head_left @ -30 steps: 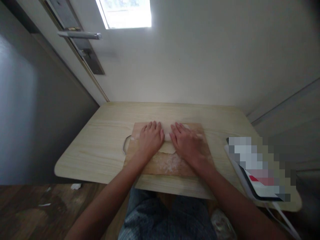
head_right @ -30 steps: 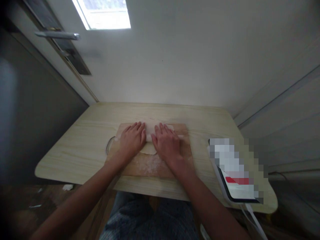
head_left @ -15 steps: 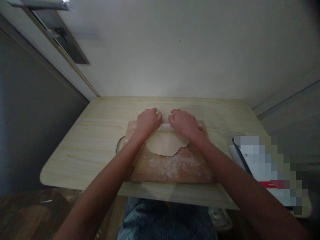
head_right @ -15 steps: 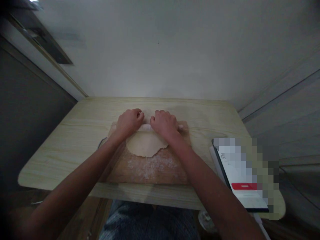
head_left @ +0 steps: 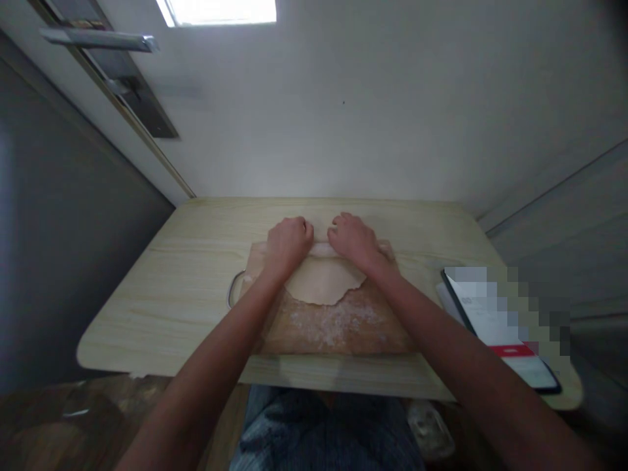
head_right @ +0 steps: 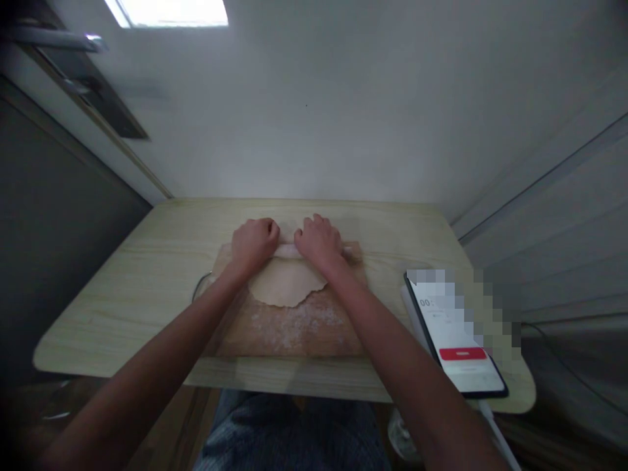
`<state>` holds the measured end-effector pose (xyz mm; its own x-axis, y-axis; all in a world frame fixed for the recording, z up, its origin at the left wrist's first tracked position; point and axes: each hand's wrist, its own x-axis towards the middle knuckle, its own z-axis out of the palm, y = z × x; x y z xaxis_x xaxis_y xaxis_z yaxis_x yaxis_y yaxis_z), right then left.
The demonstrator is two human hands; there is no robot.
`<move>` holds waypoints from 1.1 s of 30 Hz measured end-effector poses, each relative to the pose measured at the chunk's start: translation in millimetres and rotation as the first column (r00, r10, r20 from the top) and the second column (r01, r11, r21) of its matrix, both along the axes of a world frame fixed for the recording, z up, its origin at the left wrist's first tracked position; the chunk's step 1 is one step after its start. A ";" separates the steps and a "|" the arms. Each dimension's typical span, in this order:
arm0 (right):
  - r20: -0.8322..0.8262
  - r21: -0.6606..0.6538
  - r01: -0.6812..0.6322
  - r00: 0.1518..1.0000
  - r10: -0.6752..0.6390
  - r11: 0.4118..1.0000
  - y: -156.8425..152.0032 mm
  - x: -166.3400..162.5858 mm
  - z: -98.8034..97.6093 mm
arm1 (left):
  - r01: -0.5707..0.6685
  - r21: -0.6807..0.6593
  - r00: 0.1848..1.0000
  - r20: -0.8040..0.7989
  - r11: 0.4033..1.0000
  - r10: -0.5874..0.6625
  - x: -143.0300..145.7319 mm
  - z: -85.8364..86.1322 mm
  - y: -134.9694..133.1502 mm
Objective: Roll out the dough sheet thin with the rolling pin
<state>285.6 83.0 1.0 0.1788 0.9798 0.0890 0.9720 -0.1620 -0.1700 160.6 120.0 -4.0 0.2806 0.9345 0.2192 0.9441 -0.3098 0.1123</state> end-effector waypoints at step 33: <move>0.102 0.145 -0.197 0.978 0.184 0.970 -73.2 -18.9 -17.4 | 0.329 0.195 0.944 -0.038 0.924 -0.329 -29.3 -23.3 -61.1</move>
<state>266.7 9.8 -16.3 -0.0250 0.9684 0.2480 0.9946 0.0491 -0.0914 131.3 58.8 -27.3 0.5664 0.7279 0.3864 0.7857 -0.6185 0.0135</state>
